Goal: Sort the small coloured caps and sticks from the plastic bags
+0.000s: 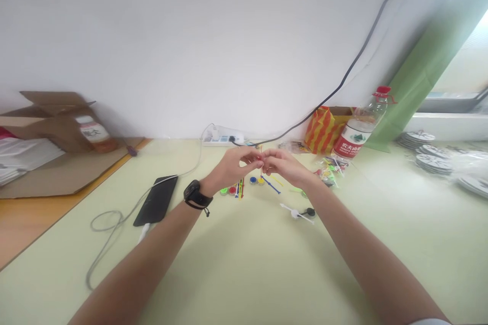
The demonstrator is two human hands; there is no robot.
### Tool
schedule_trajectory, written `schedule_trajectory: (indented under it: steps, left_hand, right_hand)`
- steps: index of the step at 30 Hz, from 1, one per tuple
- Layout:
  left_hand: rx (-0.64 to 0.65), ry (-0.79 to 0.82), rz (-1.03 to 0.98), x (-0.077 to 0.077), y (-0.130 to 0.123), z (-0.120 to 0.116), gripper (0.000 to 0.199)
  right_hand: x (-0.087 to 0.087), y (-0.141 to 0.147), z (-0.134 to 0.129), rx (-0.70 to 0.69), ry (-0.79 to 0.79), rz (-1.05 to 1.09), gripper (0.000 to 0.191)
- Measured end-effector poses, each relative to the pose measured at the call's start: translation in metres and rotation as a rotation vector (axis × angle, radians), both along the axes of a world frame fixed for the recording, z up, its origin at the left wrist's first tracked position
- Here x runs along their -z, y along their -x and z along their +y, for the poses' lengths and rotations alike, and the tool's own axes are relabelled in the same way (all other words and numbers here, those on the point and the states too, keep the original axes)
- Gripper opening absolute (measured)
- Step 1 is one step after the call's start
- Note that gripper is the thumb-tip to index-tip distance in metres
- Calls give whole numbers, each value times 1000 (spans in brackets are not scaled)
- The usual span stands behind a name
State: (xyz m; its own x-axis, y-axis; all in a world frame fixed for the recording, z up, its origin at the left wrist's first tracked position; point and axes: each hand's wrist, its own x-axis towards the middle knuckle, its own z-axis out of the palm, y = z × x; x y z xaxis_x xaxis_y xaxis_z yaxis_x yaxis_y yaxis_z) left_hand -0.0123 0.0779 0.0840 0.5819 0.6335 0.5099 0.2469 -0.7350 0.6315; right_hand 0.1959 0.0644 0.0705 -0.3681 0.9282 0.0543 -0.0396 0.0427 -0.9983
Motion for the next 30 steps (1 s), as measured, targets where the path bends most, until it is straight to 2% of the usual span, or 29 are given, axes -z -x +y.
schedule_trajectory:
  steps: [7, 14, 18, 22, 25, 30]
  left_hand:
    - [-20, -23, 50, -5, 5, 0, 19]
    - [38, 0, 70, -7, 7, -3, 15]
    - [51, 78, 61, -2, 8, -1, 17]
    - [111, 138, 199, 14, 4, 0, 17]
    - [157, 94, 346, 27, -1, -1, 9]
    - [143, 117, 523, 38, 0, 3, 6]
  right_hand:
    - [0, 6, -2, -14, -16, 1, 13]
    - [-1, 9, -6, -40, -73, -67, 13]
    - [3, 3, -2, 77, -178, -298, 19]
    - [19, -13, 12, 255, -352, -721, 28]
    - [34, -21, 20, 237, -352, -967, 28]
    - [45, -19, 19, 141, -305, -1058, 15]
